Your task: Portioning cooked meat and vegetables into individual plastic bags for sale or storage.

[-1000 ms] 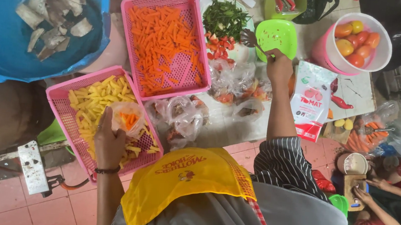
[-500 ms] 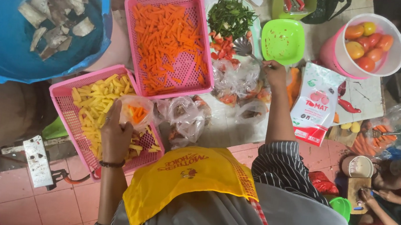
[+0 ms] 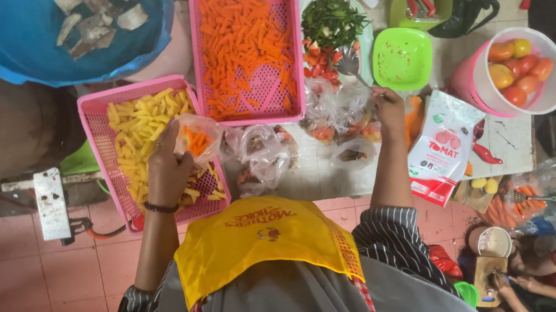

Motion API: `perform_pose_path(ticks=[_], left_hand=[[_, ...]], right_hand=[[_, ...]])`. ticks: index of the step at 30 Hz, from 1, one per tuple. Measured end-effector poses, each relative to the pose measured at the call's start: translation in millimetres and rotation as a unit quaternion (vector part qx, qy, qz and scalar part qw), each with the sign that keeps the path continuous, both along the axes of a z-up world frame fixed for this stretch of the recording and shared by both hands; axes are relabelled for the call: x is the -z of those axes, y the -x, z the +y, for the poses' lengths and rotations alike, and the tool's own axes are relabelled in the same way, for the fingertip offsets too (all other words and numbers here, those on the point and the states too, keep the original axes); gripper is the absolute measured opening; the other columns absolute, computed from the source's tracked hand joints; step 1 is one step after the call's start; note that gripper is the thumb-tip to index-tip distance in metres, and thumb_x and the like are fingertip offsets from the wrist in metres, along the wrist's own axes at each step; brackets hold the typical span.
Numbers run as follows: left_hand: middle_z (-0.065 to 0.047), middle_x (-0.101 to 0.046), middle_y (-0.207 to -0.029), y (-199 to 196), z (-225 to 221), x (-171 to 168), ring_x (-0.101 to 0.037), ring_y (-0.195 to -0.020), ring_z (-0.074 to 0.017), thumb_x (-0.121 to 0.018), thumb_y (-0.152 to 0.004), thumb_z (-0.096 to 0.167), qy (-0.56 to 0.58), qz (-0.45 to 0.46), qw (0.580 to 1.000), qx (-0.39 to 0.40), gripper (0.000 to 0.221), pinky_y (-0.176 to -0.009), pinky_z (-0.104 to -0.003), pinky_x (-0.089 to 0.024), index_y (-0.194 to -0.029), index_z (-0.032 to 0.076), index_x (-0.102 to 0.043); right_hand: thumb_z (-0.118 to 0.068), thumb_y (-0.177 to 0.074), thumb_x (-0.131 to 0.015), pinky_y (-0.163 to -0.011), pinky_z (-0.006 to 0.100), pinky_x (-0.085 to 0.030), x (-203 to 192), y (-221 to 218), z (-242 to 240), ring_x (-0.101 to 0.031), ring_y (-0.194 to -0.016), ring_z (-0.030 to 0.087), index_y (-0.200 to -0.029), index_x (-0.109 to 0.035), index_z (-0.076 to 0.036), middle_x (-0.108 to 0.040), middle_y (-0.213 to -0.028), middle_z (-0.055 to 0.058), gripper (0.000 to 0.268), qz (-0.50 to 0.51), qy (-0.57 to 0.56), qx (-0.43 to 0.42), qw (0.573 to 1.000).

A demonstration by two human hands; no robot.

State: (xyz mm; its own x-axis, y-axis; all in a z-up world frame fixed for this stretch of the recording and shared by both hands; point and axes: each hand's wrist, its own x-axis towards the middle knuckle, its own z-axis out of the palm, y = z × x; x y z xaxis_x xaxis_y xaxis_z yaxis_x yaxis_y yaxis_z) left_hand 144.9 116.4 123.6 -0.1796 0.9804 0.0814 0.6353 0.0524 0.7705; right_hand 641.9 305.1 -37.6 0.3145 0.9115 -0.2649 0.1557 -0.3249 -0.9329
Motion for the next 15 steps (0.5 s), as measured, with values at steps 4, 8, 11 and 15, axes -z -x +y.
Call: perform_pose_path(ticks=[4,8,11,15], left_hand=[[-0.029,-0.051,-0.148,-3.2,-5.6,1.2,-0.066,-0.105,-0.0457,-0.065,-0.082,-0.002,-0.017,0.056,0.998,-0.003,0.069,-0.078,-0.048,-0.059,-0.149,-0.004,-0.051],[-0.03,-0.053,-0.146,-4.9,-8.0,9.2,-0.058,-0.124,-0.0467,-0.065,-0.078,0.003,-0.033,0.055,0.998,0.004,0.07,-0.101,-0.048,-0.05,-0.147,-0.005,-0.053],[-0.027,-0.05,-0.149,-7.4,-10.5,3.9,-0.059,-0.123,-0.0457,-0.063,-0.077,0.0,-0.027,0.037,0.999,0.0,0.072,-0.1,-0.048,-0.052,-0.148,-0.003,-0.051],[-0.022,-0.047,-0.155,-2.1,-20.9,4.0,-0.068,-0.105,-0.0426,-0.056,-0.079,-0.012,-0.03,0.001,0.999,-0.02,0.077,-0.085,-0.041,-0.058,-0.154,0.001,-0.047]], right_hand=[[-0.005,-0.093,-0.061,-0.053,0.022,-0.033,-90.2,43.0,-31.9,-0.045,-0.056,0.008,-0.109,-0.076,-0.006,-0.051,-0.064,0.004,0.022,0.001,-0.046,-0.066,0.997],[-0.004,-0.096,-0.062,-0.06,0.021,-0.038,-153.2,104.2,-70.6,-0.043,-0.064,0.007,-0.112,-0.076,-0.007,-0.054,-0.071,0.003,0.021,0.008,-0.062,-0.191,0.98],[-0.007,-0.097,-0.068,-0.075,0.03,-0.05,-185.1,158.4,-100.5,-0.06,-0.079,0.019,-0.112,-0.079,-0.013,-0.066,-0.084,0.007,0.02,-0.054,-0.141,-0.308,0.939],[-0.006,-0.099,-0.067,-0.084,0.043,-0.054,-210.1,203.1,-118.9,-0.069,-0.086,0.035,-0.113,-0.078,-0.012,-0.071,-0.092,0.011,0.018,-0.196,-0.26,-0.327,0.887]])
